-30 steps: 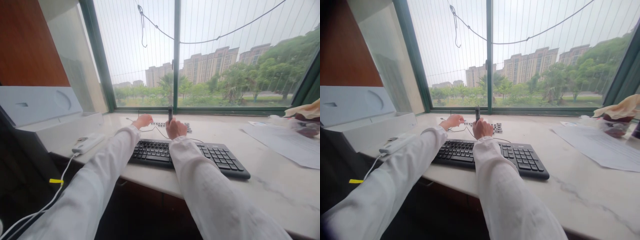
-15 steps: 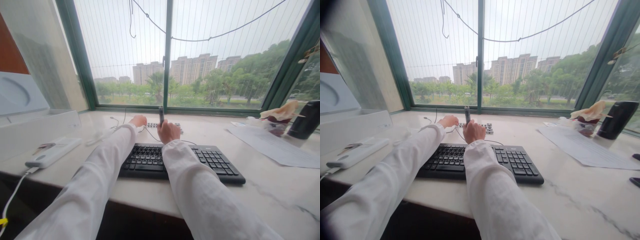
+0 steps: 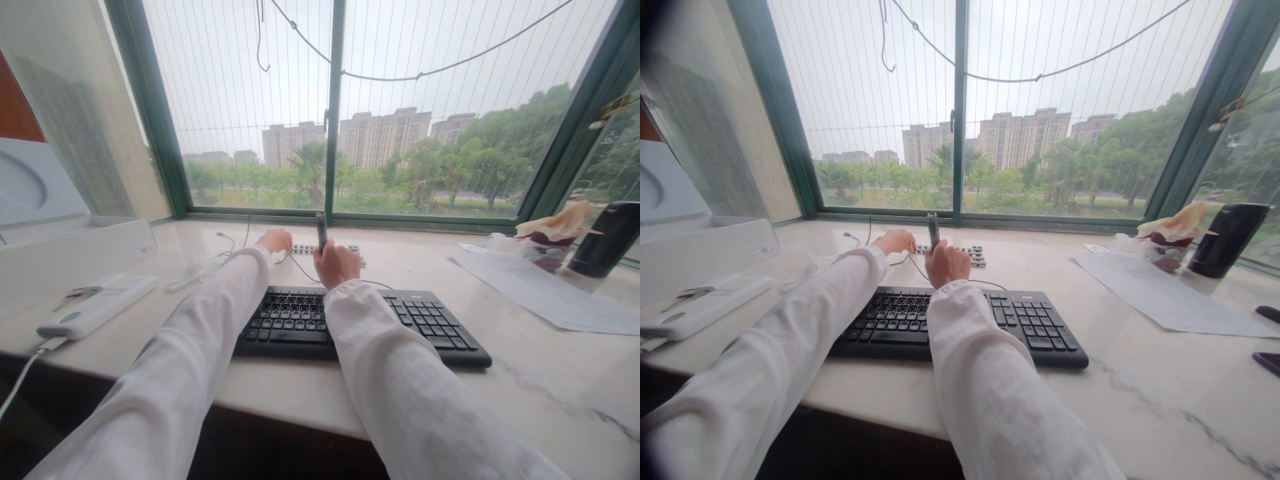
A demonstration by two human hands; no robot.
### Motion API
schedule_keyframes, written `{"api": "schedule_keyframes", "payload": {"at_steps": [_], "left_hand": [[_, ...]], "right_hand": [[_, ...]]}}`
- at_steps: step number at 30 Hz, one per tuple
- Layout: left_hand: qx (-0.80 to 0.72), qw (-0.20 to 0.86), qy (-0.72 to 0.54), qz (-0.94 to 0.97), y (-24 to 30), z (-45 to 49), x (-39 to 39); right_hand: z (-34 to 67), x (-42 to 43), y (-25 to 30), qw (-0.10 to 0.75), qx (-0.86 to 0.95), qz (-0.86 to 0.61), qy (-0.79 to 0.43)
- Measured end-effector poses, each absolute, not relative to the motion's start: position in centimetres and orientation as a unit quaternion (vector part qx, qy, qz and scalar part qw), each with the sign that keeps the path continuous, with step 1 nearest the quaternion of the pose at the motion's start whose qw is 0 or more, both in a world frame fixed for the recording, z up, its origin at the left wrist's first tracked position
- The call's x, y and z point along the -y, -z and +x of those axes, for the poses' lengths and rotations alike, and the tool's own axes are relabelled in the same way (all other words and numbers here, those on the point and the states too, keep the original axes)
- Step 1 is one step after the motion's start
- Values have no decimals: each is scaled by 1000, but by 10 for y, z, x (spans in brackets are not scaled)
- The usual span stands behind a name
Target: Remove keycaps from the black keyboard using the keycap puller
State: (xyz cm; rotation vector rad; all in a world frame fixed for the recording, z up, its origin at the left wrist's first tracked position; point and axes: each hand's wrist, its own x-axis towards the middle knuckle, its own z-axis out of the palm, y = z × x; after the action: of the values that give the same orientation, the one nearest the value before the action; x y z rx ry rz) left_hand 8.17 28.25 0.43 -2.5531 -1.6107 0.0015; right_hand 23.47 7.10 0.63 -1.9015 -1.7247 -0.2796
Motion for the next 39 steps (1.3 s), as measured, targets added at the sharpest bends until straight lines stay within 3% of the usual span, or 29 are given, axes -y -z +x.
{"api": "schedule_keyframes", "payload": {"at_steps": [39], "left_hand": [[537,85,-3,-839,-8,83,-274]], "right_hand": [[233,-70,-9,274,638,-712,103]]}}
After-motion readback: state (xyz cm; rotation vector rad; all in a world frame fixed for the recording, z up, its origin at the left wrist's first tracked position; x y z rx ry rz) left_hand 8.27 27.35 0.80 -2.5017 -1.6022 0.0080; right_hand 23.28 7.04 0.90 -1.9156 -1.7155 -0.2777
